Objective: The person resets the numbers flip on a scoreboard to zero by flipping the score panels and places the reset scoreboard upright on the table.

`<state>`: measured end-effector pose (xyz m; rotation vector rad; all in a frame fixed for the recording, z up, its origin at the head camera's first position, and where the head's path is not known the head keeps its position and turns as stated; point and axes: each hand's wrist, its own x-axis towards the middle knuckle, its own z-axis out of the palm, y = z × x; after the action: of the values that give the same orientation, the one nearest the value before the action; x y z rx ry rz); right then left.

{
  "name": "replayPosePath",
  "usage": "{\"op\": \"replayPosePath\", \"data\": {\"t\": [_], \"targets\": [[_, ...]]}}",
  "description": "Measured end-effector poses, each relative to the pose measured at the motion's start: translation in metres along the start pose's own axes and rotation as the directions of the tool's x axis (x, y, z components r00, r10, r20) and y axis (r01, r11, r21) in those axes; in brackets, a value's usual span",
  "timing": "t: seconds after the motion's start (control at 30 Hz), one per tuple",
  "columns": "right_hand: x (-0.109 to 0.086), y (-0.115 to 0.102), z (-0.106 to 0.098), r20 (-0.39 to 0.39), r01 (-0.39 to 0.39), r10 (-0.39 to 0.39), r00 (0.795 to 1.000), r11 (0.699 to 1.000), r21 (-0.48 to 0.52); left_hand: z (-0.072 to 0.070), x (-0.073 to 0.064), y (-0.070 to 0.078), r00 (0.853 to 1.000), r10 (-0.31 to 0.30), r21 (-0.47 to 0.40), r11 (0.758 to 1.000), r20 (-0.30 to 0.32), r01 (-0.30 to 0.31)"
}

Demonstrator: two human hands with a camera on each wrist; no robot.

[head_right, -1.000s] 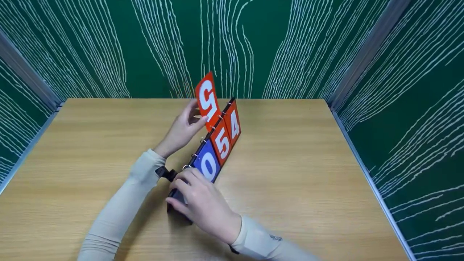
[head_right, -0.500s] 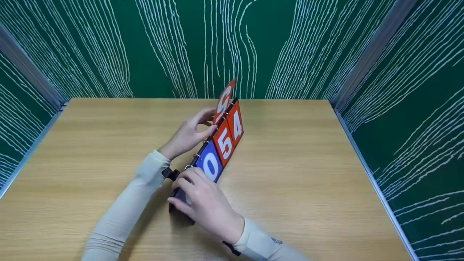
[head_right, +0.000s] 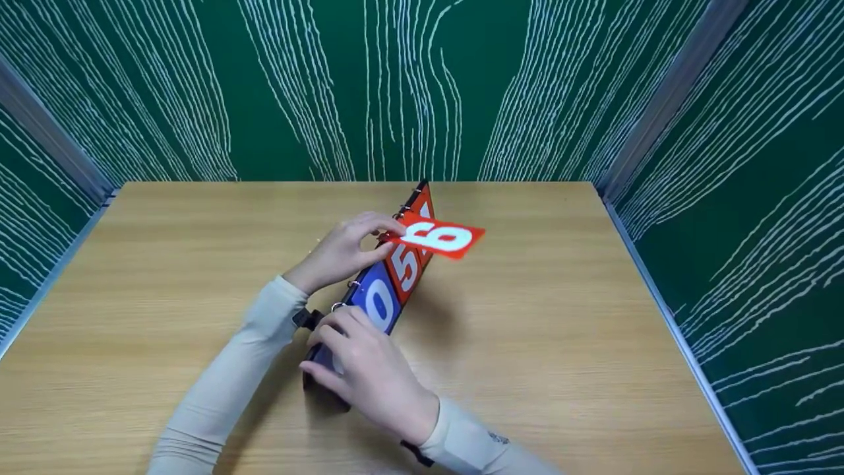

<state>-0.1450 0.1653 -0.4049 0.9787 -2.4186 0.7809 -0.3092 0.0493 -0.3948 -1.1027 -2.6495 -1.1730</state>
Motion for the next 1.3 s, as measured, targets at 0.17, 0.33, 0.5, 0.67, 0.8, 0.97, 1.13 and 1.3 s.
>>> {"op": "replayPosePath", "data": {"t": [0.17, 0.33, 0.5, 0.67, 0.8, 0.97, 1.13, 1.3], "targets": [[-0.001, 0.0, 0.002, -0.004, 0.005, -0.005, 1.0, 1.0, 0.01, 0.003, -0.001, -0.003, 1.0, 0.002, -0.004, 1.0, 0.012, -0.002], [-0.001, 0.0, 0.002, -0.006, 0.031, -0.031, 1.0, 0.999, 0.022, 0.004, -0.003, -0.008, 1.0, -0.005, -0.008, 1.0, -0.002, 0.005], [0.0, 0.001, 0.003, -0.029, 0.062, -0.061, 0.998, 0.997, 0.053, 0.008, -0.003, -0.012, 1.0, -0.012, -0.048, 0.999, -0.02, 0.011], [0.001, 0.0, 0.004, -0.019, 0.053, -0.052, 0.998, 0.998, 0.044, 0.011, -0.003, -0.015, 0.997, -0.049, -0.114, 0.992, -0.053, 0.043], [0.001, -0.001, 0.003, -0.006, 0.037, -0.037, 0.999, 0.999, 0.027, 0.009, -0.003, -0.016, 0.995, -0.081, -0.171, 0.983, -0.056, 0.07], [0.001, -0.001, 0.001, 0.012, 0.012, -0.012, 1.0, 1.0, 0.013, 0.006, -0.004, -0.017, 0.994, -0.1, -0.214, 0.973, -0.034, 0.09], [0.0, -0.002, 0.002, 0.015, 0.006, -0.006, 1.0, 1.0, 0.006, 0.003, -0.005, -0.021, 0.989, -0.145, -0.233, 0.963, -0.021, 0.136], [0.0, -0.002, 0.002, 0.009, 0.007, -0.007, 1.0, 1.0, 0.02, 0.003, -0.005, -0.026, 0.975, -0.222, -0.224, 0.949, 0.018, 0.22]]}}
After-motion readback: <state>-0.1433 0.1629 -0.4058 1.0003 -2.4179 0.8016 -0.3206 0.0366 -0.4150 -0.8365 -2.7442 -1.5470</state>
